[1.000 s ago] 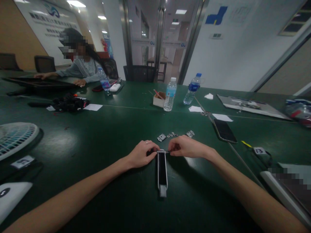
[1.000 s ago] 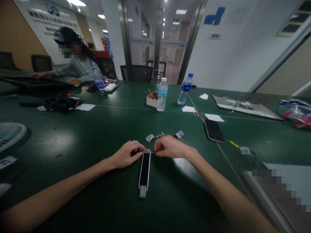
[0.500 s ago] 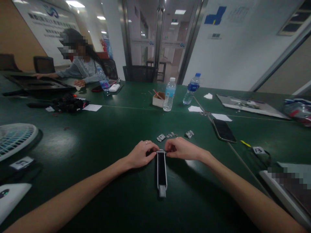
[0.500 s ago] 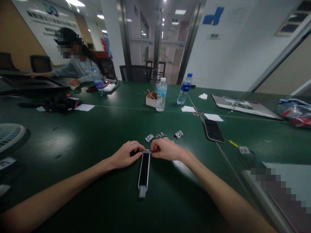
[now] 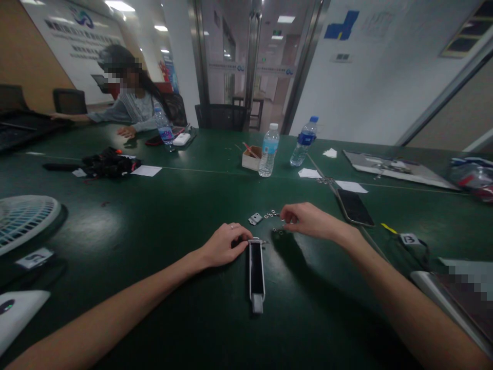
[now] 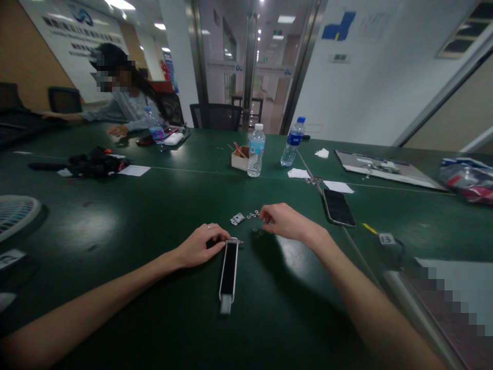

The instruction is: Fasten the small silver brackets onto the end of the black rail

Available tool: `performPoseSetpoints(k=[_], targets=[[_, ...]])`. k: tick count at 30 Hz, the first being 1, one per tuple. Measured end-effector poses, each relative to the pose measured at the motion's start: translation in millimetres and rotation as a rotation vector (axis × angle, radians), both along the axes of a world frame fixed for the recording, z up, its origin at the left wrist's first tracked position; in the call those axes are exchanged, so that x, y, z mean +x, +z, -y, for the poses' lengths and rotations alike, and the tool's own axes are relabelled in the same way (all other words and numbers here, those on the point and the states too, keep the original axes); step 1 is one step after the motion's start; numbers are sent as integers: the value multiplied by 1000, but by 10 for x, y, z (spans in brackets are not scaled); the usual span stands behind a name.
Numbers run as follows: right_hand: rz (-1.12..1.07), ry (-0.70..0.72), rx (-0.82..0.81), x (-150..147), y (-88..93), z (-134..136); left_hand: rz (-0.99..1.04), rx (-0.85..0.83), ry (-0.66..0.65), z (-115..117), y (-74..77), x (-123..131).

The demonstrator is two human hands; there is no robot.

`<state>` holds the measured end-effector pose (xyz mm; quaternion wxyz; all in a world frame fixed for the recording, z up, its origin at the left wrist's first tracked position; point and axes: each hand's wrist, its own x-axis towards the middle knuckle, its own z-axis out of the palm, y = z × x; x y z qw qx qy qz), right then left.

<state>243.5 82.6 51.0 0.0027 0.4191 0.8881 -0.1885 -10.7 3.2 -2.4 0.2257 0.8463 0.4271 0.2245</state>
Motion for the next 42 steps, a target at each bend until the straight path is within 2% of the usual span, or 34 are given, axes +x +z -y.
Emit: performPoseSetpoints(k=[2, 5, 8, 12, 17, 22, 30, 36, 42], targets=[[62, -30, 41, 36, -8, -36, -8, -4, 6, 0, 5, 3], [97, -32, -4, 18, -42, -23, -11, -4, 7, -1, 0, 0], [71, 35, -36, -64, -106, 28, -6, -6, 0, 0, -5, -3], [16, 101, 41, -160, -247, 43, -5, -4, 4, 3, 5, 8], [19, 51, 21, -164, -362, -3, 2, -5, 5, 4, 19, 18], [3, 15, -70, -153, -254, 61, -2, -5, 6, 6, 15, 9], [-155, 129, -298, -215, -163, 153, 0, 29, 7, -7, -44, -1], [-133, 146, -327, -235, -128, 185, 6, 35, 2, -8, -40, 4], [-167, 163, -327, -253, -169, 182, 3, 22, 3, -4, -34, -3]])
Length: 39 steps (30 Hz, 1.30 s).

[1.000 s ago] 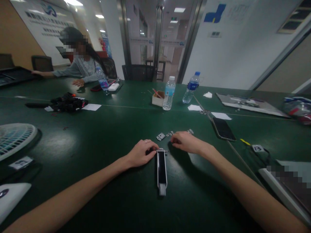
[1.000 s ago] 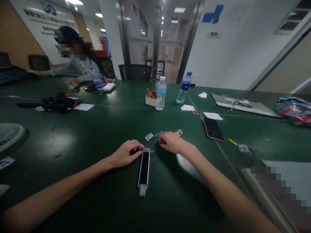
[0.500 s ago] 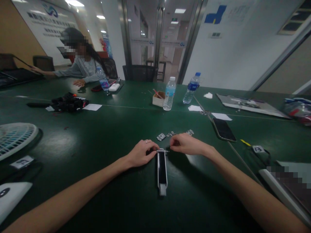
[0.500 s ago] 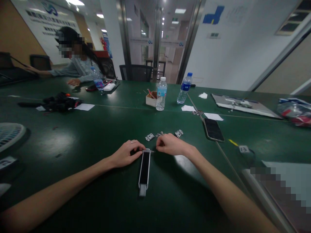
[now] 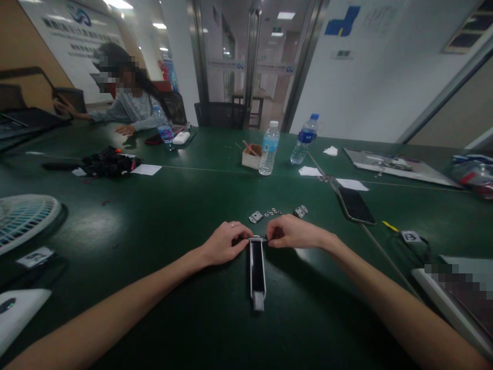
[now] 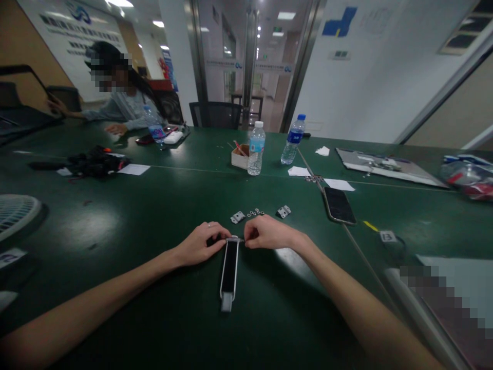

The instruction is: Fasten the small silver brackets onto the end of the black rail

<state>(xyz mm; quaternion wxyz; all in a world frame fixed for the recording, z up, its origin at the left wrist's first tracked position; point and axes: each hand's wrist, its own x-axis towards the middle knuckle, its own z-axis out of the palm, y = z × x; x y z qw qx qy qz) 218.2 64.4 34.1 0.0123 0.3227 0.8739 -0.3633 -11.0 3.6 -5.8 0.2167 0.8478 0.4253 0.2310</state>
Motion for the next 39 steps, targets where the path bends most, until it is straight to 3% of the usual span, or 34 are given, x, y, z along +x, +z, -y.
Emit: performPoseSetpoints(k=[16, 39], targets=[[-40, -44, 47, -48, -34, 45, -7, 10, 4, -7, -14, 10], [4, 3, 83, -47, -23, 51, -11, -2, 0, -4, -8, 2]])
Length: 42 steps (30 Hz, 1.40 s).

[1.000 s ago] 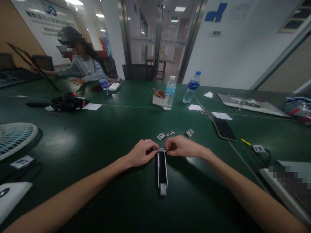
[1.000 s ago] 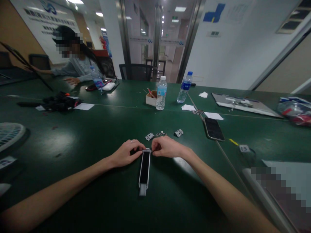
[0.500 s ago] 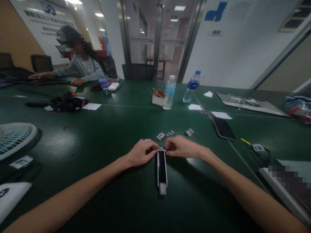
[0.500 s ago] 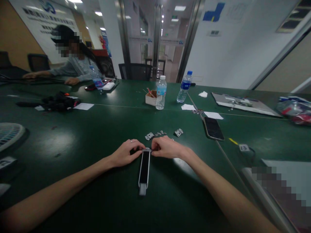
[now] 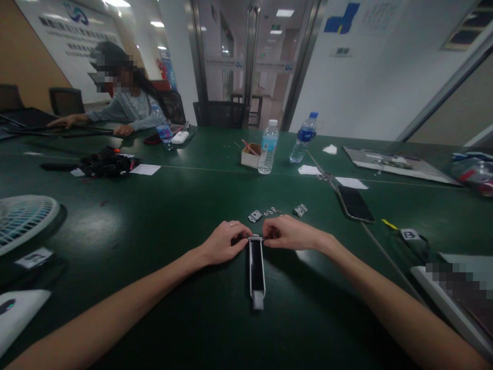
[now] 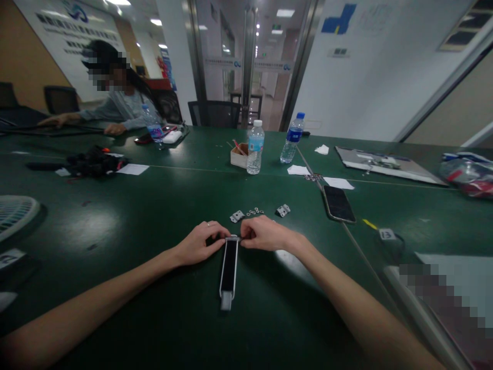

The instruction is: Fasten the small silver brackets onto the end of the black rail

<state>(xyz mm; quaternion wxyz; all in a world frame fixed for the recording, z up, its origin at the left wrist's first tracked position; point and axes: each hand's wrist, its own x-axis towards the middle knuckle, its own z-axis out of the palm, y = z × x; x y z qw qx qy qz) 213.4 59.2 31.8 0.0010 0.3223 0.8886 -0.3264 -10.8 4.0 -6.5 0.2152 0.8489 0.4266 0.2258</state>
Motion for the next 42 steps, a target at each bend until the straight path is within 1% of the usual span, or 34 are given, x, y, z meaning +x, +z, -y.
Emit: performPoseSetpoints(k=[11, 18, 23, 25, 28, 31, 35, 42], targets=[[-6, 24, -3, 28, 5, -23, -3, -11, 5, -3, 16, 5], [24, 11, -21, 32, 7, -18, 4, -7, 3, 0, 19, 7], [74, -19, -52, 95, 92, -60, 0, -19, -5, -3, 29, 4], [78, -58, -16, 169, 159, -111, 2, -24, -4, -4, 33, 4], [91, -137, 87, 318, 252, -212, -11, -35, -1, -3, 38, 0], [163, -173, 151, 458, 286, -309, -14, -36, -5, -4, 29, -9], [278, -177, 181, 544, 208, -394, -10, -43, -7, -6, 9, -20], [287, -174, 219, 451, -27, -452, -38, -37, 10, 12, 74, 13]])
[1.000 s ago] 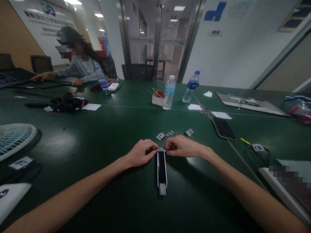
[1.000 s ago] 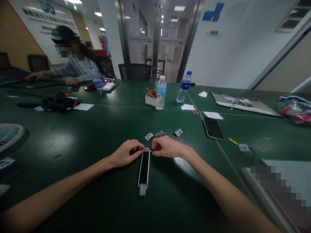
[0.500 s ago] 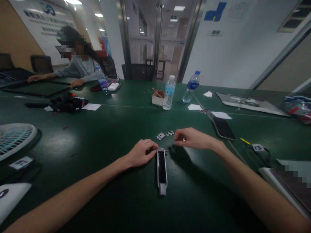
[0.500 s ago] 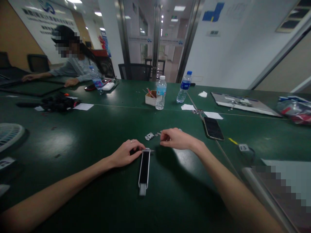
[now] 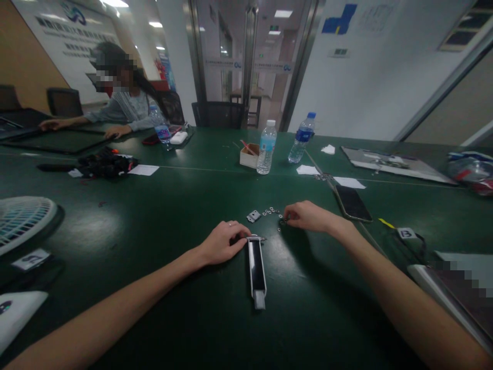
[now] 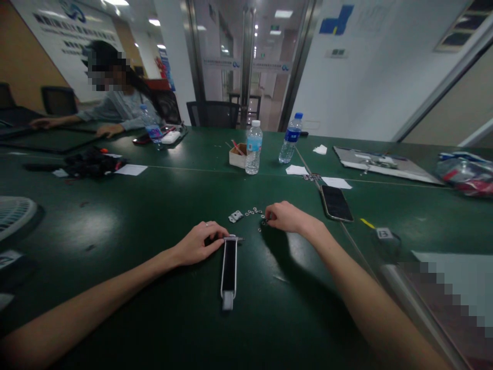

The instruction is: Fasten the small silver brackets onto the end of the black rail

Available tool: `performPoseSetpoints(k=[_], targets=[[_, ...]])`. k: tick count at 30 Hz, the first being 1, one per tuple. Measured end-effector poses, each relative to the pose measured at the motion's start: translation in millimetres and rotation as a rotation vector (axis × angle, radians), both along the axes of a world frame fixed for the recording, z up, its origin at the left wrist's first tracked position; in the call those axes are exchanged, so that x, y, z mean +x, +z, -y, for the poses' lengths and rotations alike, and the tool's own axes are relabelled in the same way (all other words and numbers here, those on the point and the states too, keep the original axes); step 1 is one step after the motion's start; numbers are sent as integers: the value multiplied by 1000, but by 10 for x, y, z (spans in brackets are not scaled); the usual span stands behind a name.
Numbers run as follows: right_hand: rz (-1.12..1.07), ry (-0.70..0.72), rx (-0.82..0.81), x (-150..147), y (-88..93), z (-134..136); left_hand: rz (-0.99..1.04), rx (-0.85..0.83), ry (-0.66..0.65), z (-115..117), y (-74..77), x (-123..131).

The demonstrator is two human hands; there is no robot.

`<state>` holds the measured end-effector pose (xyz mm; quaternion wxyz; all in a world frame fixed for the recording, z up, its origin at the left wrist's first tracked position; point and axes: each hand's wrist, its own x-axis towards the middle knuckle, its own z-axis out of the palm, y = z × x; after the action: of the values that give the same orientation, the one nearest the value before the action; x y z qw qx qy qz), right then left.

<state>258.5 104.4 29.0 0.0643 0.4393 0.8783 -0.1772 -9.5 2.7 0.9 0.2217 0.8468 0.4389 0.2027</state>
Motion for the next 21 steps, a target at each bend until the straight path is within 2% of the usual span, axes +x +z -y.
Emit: performPoseSetpoints(k=[5, 10, 13, 21], targets=[[-14, -5, 25, -46, -65, -14, -4, -1, 9, 5, 11, 10], [56, -83, -1, -80, -42, 43, 9, 1, 2, -5, -25, -4], [60, -84, -15, -108, -7, 96, 10, 1, 0, -6, -22, -9], [-323, 100, -260, -260, 62, 257, 30, 8, -6, -4, -25, -6]])
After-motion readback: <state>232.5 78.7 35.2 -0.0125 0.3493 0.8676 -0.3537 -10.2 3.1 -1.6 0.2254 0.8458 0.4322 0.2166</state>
